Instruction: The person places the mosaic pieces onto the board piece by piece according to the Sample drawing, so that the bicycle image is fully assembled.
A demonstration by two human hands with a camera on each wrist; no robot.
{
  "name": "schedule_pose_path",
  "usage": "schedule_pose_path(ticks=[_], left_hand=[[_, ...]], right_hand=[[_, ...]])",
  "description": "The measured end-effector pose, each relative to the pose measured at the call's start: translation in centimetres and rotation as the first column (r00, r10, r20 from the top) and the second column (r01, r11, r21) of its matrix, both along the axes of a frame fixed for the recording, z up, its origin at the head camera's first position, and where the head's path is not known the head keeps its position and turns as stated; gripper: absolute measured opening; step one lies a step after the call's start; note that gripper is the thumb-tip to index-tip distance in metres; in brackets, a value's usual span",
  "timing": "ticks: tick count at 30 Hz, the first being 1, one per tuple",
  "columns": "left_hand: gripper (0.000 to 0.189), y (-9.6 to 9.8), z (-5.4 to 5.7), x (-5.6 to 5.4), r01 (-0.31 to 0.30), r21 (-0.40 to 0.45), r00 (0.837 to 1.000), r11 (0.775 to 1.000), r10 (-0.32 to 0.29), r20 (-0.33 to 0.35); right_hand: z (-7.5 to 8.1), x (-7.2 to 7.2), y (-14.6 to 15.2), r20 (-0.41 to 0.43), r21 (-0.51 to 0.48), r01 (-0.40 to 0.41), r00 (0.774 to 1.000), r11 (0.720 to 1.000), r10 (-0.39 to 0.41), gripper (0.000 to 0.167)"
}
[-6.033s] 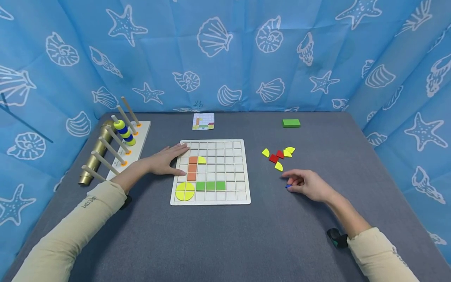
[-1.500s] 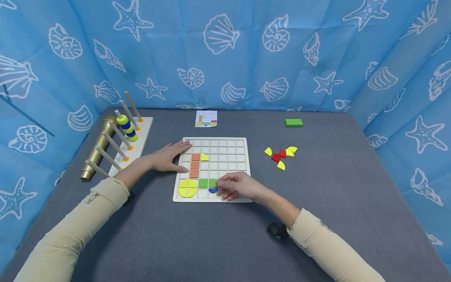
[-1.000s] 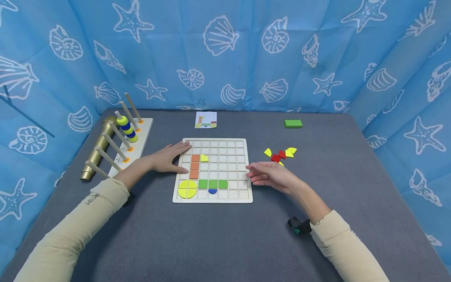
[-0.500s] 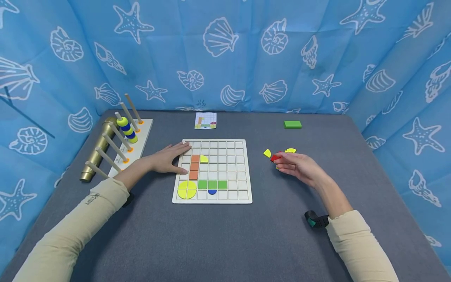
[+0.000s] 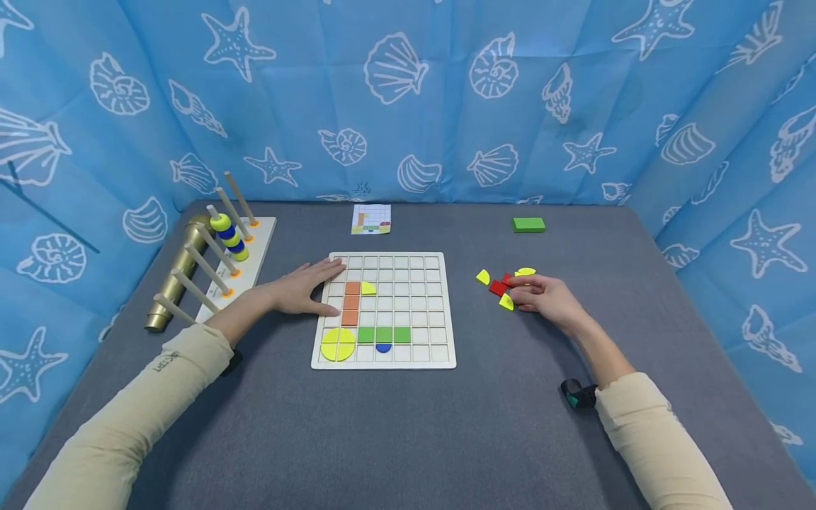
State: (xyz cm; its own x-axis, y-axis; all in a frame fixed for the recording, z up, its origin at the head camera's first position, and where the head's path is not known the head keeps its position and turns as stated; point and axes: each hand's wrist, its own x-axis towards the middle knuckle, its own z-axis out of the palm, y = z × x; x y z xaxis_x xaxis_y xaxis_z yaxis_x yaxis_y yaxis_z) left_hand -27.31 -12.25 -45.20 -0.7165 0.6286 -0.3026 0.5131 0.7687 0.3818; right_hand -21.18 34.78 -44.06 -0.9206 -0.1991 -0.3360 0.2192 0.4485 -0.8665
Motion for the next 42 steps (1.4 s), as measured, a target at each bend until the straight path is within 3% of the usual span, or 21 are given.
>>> schedule_pose_path(ticks=[4,10,15,21,24,31,42], left_hand=[[0.1,0.0,-0.1,0.0,-0.002,-0.013,1.0,1.0,0.002,-0.003],[0.099,0.1,-0.1,0.1,-0.006,-0.005,1.0,1.0,0.006,-0.009],[0.098,0.2,0.0,0.1,-0.005,0.0,1.0,1.0,0.005,-0.007],[0.098,0.2,-0.1,0.1,0.0,0.002,1.0,1.0,0.0,-0.014],[0.098,0.2,-0.2,0.1,0.0,0.0,1.0,1.0,0.0,-0.016],[0.099,0.1,-0.3,0.0,-0.003,-0.01,1.0,1.0,0.003,-0.011],[0.099,0.1,-0.5,-0.2,-0.006,-0.02,1.0,1.0,0.006,-0.005]], right_hand=[[-0.2,-0.1,-0.5,-0.104,0.106,-0.049,0.993,0.993,0.06,0.052],[-0.6,-0.4,-1.1,-0.248,0.258,-0.123,0.95,0.958,0.188,0.043],[-0.7,-0.4,-1.3,-0.277,0.317,-0.127,0.936,0.94,0.219,0.04],[-0.7,-0.4,-1.2,-0.279,0.343,-0.112,0.936,0.933,0.215,0.039],[-0.7,-0.3,-1.3,-0.266,0.323,-0.096,0.946,0.941,0.188,0.039],[-0.2,0.0,-2.0,-0.22,0.178,-0.058,0.971,0.982,0.097,0.05],[-0.1,0.3,-4.4,-0.136,0.046,-0.134,0.981,0.99,0.139,0.03]])
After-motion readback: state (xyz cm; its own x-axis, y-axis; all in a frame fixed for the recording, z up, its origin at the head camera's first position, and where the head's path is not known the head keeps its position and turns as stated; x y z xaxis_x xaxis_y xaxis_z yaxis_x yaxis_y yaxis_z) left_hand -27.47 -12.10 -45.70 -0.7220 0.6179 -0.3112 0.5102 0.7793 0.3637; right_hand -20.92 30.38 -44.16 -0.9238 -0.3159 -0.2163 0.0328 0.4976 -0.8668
